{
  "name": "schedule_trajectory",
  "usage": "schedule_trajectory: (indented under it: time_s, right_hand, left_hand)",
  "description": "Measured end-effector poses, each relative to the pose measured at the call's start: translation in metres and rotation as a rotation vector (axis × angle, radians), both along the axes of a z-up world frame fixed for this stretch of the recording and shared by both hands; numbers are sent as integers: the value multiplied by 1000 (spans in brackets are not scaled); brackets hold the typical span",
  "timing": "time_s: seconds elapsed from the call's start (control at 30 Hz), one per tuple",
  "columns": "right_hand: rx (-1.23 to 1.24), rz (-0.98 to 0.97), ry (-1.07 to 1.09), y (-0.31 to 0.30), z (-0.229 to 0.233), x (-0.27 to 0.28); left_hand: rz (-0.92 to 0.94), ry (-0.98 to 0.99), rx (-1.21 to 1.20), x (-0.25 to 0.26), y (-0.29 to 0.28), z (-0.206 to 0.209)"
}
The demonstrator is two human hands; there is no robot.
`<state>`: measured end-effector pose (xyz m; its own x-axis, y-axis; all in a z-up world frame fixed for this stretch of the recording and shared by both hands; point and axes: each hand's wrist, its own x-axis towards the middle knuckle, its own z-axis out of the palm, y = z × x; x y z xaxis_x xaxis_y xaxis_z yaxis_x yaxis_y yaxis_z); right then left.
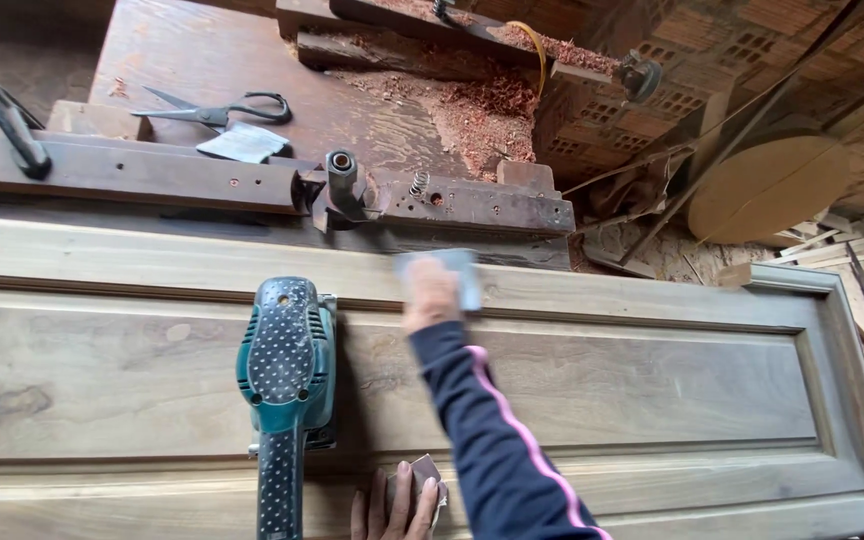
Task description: Sand the surface of a large wooden board manually using pieces of sandpaper.
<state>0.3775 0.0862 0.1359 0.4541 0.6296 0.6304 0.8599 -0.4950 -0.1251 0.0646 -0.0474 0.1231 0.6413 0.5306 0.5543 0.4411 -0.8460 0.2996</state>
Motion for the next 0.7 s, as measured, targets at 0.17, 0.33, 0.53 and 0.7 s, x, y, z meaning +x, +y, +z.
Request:
schedule_trajectory:
  time_s: [0.17, 0.33, 0.53, 0.7]
  right_hand:
    - [-172, 89, 238, -21, -8, 19]
    - [-239, -217, 181, -87, 16, 76]
    - [-289, -16, 327, -11, 55, -10]
    - [-85, 301, 214, -85, 34, 77]
  left_hand:
    - [19, -11, 57, 0, 3, 0]
    - [-3, 50, -20, -2, 6, 13]
    - [32, -46, 84, 4, 2, 2]
    - [-5, 8, 51, -4, 4, 3]
